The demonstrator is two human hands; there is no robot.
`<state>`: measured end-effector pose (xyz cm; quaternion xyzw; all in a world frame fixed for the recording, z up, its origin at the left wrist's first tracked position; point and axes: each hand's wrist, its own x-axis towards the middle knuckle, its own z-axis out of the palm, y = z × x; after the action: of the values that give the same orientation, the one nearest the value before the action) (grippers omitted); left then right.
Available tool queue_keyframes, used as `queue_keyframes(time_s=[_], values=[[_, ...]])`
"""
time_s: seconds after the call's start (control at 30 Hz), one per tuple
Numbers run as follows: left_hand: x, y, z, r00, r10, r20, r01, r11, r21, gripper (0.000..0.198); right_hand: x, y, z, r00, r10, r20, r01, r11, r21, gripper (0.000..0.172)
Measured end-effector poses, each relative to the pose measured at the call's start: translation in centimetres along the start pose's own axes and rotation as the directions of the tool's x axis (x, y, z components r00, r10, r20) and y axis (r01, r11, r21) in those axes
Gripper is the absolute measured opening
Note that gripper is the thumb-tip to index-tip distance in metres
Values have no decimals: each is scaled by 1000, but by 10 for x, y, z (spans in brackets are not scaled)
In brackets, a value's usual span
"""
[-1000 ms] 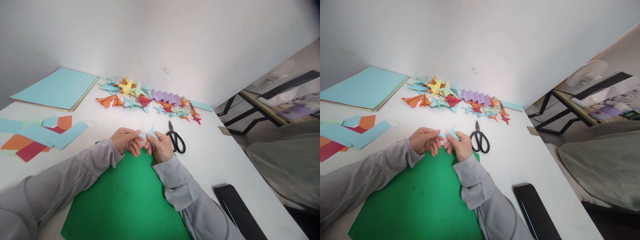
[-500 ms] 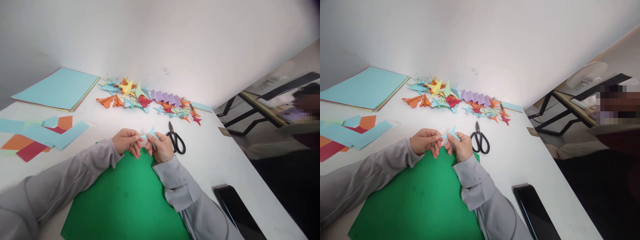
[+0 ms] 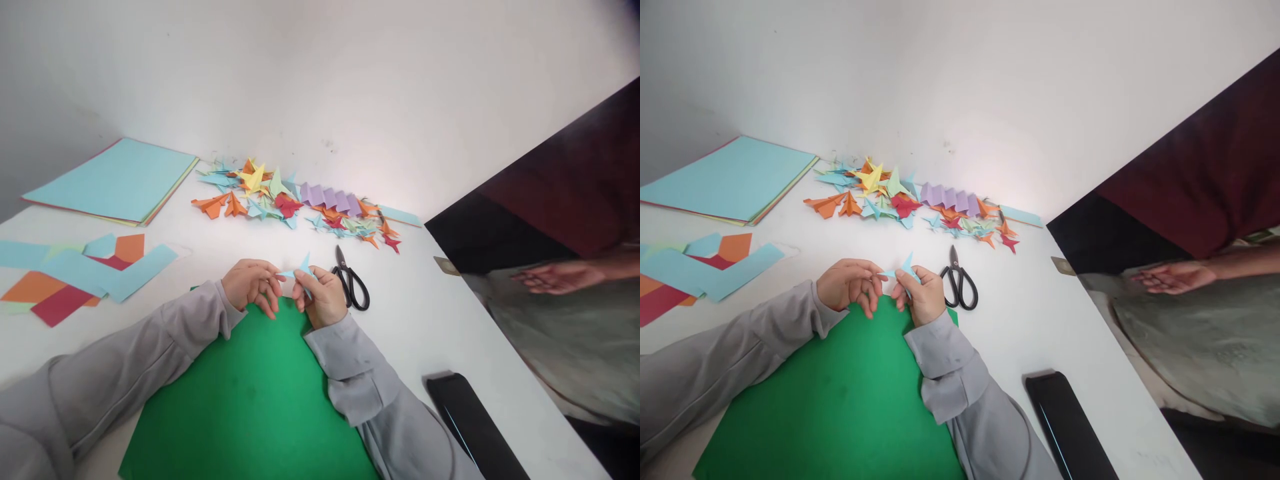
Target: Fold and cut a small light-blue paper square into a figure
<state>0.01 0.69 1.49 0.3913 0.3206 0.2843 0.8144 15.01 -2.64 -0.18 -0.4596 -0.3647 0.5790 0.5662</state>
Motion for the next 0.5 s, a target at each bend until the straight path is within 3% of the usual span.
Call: queue_keyframes(time_s=[0.27, 0.5], values=[[-3, -4, 8, 998, 54, -21, -50, 983, 179, 25, -3, 3, -1, 993, -13, 120, 23, 996, -84, 25], [-3, -4, 6, 999, 30, 24, -34, 981, 192, 26, -3, 3, -1, 994, -20, 112, 35, 990, -137, 26]])
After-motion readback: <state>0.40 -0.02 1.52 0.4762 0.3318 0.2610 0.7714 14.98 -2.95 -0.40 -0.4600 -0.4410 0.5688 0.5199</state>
